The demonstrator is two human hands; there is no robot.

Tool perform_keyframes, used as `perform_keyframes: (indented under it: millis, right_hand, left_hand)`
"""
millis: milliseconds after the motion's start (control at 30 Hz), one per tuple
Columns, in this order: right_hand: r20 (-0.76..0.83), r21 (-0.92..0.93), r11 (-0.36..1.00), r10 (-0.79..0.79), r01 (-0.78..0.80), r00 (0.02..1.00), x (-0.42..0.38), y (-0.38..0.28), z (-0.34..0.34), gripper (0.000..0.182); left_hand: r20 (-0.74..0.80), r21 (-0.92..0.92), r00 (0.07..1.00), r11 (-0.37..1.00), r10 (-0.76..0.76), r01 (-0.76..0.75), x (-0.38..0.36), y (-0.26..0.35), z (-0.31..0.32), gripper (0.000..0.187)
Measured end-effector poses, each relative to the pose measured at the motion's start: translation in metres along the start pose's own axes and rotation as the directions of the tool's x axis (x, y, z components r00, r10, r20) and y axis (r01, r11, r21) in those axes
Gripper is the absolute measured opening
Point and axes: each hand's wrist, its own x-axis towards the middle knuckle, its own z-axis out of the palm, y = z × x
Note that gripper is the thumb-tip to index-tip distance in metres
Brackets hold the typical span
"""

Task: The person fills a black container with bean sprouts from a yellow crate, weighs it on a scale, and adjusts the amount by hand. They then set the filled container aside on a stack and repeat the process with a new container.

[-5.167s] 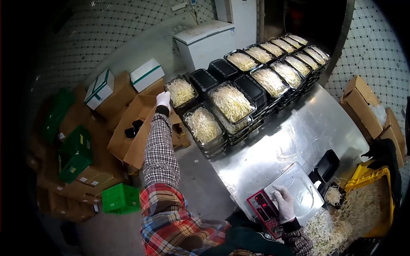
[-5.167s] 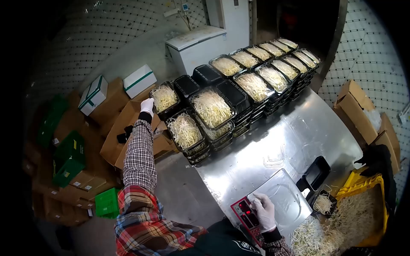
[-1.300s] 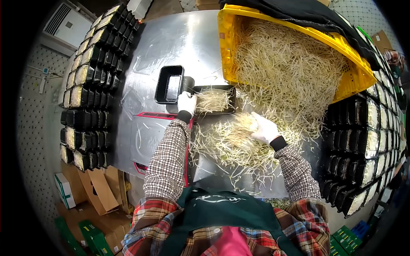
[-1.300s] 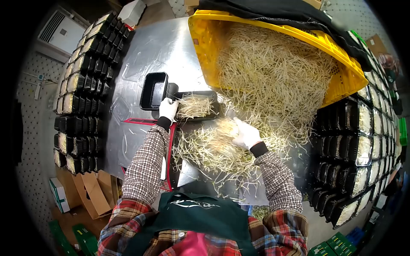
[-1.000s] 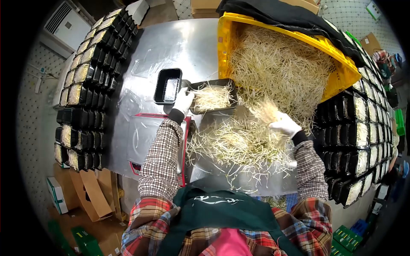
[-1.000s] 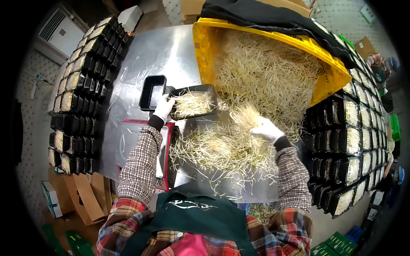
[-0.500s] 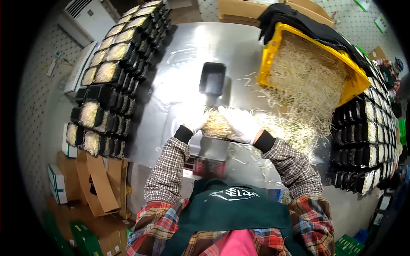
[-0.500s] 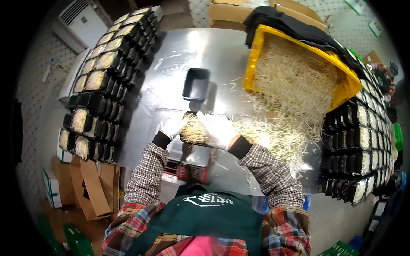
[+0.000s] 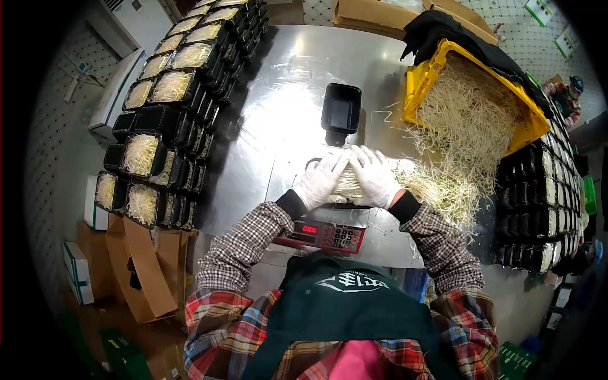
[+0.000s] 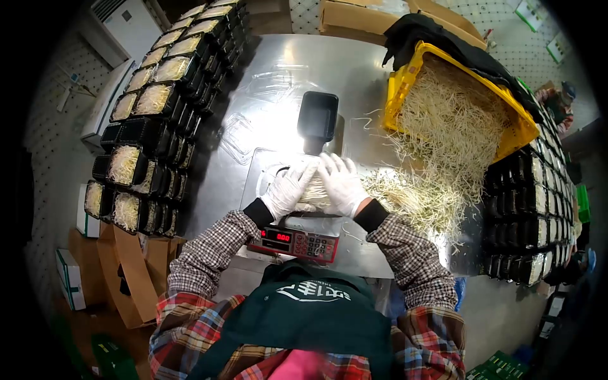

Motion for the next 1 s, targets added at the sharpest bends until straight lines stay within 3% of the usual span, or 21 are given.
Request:
perform_keyframes:
  millis: [67,100,200,233,333,467,533,567,700,733,800,867,967,1000]
  right_hand:
    - [0.301,0.049,0.991,0.105,-0.125,0.948,-0.006,0.018,-0.006,0.113]
    - [0.221,0.034,0.996,0.078,-0.088,0.972,-0.011,0.021,-0.005,0.095]
    - [0.39,-0.018,0.97,0.23,-0.242,0.892,-0.013,0.019,0.004,0.058]
    - [0.223,-0.044,0.974,0.225,-0.221,0.949,-0.02,0.022,0.019,0.026]
    - [0.18,0.017,0.999,0.036,-0.04,0.983,-0.018,0.038,0.021,0.013]
    - [0.347,0.011,0.999,0.035,-0.041,0.937,-0.028,0.043,-0.031,0.011]
    - [0.44,-0.056,0.988,0.157,-0.147,0.884,-0.046,0.073,-0.027,0.012]
    - [0.377,0.019,0.981,0.171,-0.192,0.91,-0.061,0.093,-0.025,0.012]
    - [0.411,-0.001,0.924,0.349,-0.382,0.843,-0.109,0.15,-0.008,0.013]
    - [0.398,0.002,0.921,0.356,-0.389,0.845,-0.12,0.159,-0.003,0.013]
    - [0.376,0.001,0.912,0.379,-0.41,0.845,-0.134,0.175,0.01,0.014]
    - [0.287,0.092,0.916,0.351,-0.39,0.892,-0.151,0.187,0.021,0.015]
    - [0.149,0.144,0.919,0.345,-0.366,0.927,-0.166,0.195,0.033,0.017]
    - [0.137,0.147,0.914,0.36,-0.378,0.923,-0.168,0.194,0.032,0.017]
  left_hand:
    - [0.106,0.086,0.994,0.996,-0.009,0.0,0.001,0.003,0.0,0.114]
    - [0.127,0.084,0.991,0.996,-0.027,0.017,0.002,0.007,-0.002,0.114]
    - [0.253,0.078,0.954,0.986,-0.164,0.149,0.008,0.016,-0.008,0.11]
    - [0.231,0.089,0.965,0.99,-0.126,0.108,0.008,0.012,-0.003,0.112]
    - [0.325,0.089,0.929,0.984,-0.177,0.156,0.012,0.013,-0.004,0.104]
    - [0.315,0.217,0.929,0.968,-0.195,0.13,0.014,0.011,0.009,0.09]
    - [0.298,0.274,0.939,0.958,-0.171,0.087,0.013,0.011,0.012,0.083]
    - [0.307,0.272,0.935,0.958,-0.176,0.091,0.014,0.013,0.008,0.087]
    - [0.33,0.119,0.937,0.99,-0.112,0.076,0.022,0.01,-0.021,0.107]
    - [0.266,0.088,0.959,0.993,-0.094,0.073,0.021,0.007,-0.024,0.101]
    - [0.281,-0.013,0.96,1.0,-0.014,0.018,0.021,0.0,-0.046,0.093]
    - [0.407,-0.127,0.91,0.981,-0.081,0.144,0.022,-0.001,-0.069,0.091]
    - [0.441,-0.243,0.897,0.96,-0.021,0.142,0.001,-0.037,-0.071,0.087]
    - [0.439,-0.325,0.895,0.915,-0.078,0.239,-0.009,-0.039,-0.084,0.084]
